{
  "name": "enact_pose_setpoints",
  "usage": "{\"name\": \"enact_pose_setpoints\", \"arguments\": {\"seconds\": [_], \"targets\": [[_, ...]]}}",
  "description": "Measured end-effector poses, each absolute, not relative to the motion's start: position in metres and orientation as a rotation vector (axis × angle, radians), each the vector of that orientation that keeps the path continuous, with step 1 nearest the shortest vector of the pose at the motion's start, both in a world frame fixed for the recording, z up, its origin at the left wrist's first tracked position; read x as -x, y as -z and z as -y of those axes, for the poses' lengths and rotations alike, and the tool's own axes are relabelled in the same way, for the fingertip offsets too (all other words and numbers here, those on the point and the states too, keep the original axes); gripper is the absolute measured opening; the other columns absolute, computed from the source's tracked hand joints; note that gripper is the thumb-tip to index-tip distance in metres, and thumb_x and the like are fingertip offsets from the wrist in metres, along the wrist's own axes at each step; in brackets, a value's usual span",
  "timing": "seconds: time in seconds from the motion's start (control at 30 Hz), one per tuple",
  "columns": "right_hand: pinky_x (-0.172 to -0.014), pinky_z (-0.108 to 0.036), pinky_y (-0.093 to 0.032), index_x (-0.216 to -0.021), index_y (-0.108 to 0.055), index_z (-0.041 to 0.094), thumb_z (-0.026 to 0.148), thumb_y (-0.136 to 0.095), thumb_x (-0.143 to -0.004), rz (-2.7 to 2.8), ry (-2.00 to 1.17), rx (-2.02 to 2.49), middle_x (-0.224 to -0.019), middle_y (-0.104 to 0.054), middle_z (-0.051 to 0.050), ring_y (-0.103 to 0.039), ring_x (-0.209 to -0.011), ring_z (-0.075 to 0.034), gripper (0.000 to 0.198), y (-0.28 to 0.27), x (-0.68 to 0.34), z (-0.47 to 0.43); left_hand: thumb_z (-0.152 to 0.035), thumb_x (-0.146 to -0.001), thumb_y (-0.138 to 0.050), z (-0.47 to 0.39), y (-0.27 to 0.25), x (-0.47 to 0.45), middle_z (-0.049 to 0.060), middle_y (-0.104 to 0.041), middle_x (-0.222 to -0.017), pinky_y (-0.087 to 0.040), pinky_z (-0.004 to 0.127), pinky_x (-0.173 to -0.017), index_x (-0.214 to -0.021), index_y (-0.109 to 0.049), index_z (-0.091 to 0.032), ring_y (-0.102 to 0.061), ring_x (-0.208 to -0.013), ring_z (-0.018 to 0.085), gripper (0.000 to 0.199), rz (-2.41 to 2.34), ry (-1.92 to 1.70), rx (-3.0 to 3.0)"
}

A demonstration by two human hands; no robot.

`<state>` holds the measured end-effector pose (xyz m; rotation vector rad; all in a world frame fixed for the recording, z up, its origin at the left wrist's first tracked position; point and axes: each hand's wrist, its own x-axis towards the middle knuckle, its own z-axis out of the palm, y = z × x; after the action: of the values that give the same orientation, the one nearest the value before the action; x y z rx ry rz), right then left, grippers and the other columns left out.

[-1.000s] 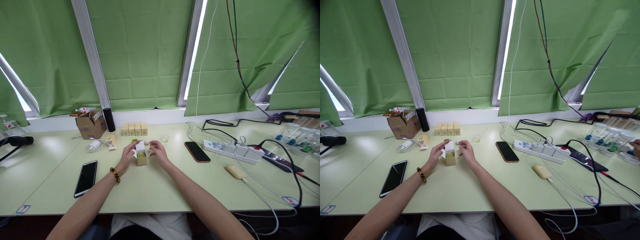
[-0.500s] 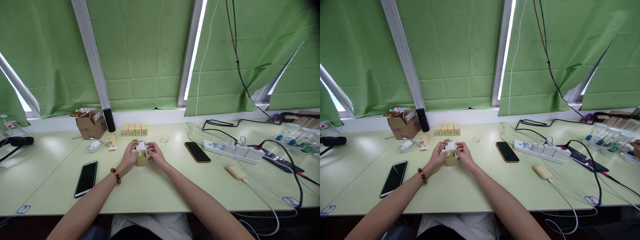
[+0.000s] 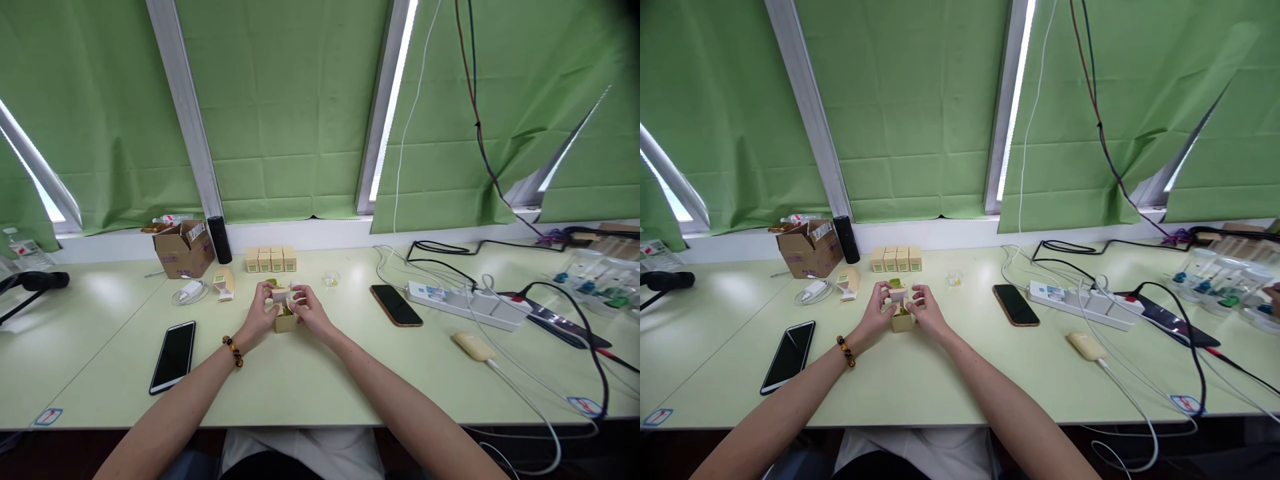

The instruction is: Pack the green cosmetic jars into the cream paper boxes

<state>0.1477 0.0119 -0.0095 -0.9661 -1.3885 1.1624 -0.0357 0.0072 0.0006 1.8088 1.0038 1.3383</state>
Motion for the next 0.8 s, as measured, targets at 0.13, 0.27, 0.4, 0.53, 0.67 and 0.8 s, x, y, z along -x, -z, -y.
{"name": "enact_pose_setpoints", "arguments": {"seconds": [0.13, 0.27, 0.4, 0.53, 0.67, 0.8], "targets": [[-0.052, -0.025, -0.049, -0.12, -0.051, 0.028, 0.042, -0.072, -0.074, 1.439, -1.155, 1.025, -0.112, -0.052, -0.005, -0.057, -0.095, -0.022, 0.052, 0.008, -0.146, -0.008, -0.016, -0.083, -0.059, -0.006, -0.002, 0.036, 0.007, -0.062, -0.119, -0.046, 0.037, -0.096, -0.118, -0.047, -0.023, -0.06, -0.11, 0.022, 0.037, -1.008, -1.371, -1.832], [-0.058, -0.028, -0.05, -0.12, -0.052, 0.027, 0.039, -0.069, -0.075, 1.464, -1.108, 1.043, -0.112, -0.053, -0.005, -0.057, -0.094, -0.022, 0.05, 0.007, -0.143, -0.007, -0.015, -0.084, -0.057, -0.005, -0.005, 0.036, 0.007, -0.065, -0.115, -0.045, 0.038, -0.099, -0.111, -0.054, -0.021, -0.061, -0.111, 0.023, 0.028, -1.02, -1.395, -1.912], [-0.062, -0.029, -0.051, -0.121, -0.053, 0.027, 0.036, -0.068, -0.076, 1.476, -1.071, 1.029, -0.111, -0.054, -0.005, -0.058, -0.092, -0.021, 0.048, 0.009, -0.141, -0.008, -0.016, -0.084, -0.057, -0.002, -0.008, 0.036, 0.007, -0.069, -0.115, -0.044, 0.041, -0.102, -0.098, -0.056, -0.021, -0.063, -0.113, 0.025, 0.015, -1.049, -1.396, -1.954], [-0.063, -0.031, -0.051, -0.122, -0.054, 0.027, 0.035, -0.068, -0.077, 1.492, -1.042, 1.03, -0.111, -0.055, -0.005, -0.058, -0.09, -0.021, 0.048, 0.011, -0.141, -0.01, -0.018, -0.083, -0.06, -0.001, -0.008, 0.037, 0.008, -0.071, -0.115, -0.044, 0.043, -0.104, -0.087, -0.054, -0.022, -0.063, -0.115, 0.027, 0.008, -1.035, -1.382, -1.934], [-0.068, -0.031, -0.051, -0.115, -0.059, 0.025, 0.03, -0.065, -0.076, 1.515, -0.926, 0.992, -0.113, -0.058, -0.006, -0.058, -0.093, -0.021, 0.039, 0.01, -0.145, -0.009, -0.021, -0.082, -0.064, -0.002, -0.008, 0.039, 0.009, -0.071, -0.114, -0.044, 0.044, -0.104, -0.08, -0.053, -0.021, -0.063, -0.116, 0.028, 0.011, -1.036, -1.365, -1.933], [-0.073, -0.031, -0.051, -0.103, -0.064, 0.024, 0.024, -0.056, -0.081, 1.549, -0.789, 0.884, -0.113, -0.061, -0.006, -0.058, -0.099, -0.021, 0.023, -0.001, -0.15, 0.0, -0.023, -0.083, -0.065, -0.003, -0.007, 0.039, 0.009, -0.071, -0.117, -0.044, 0.045, -0.105, -0.08, -0.054, -0.021, -0.063, -0.117, 0.029, 0.011, -1.056, -1.367, -1.918]]}}
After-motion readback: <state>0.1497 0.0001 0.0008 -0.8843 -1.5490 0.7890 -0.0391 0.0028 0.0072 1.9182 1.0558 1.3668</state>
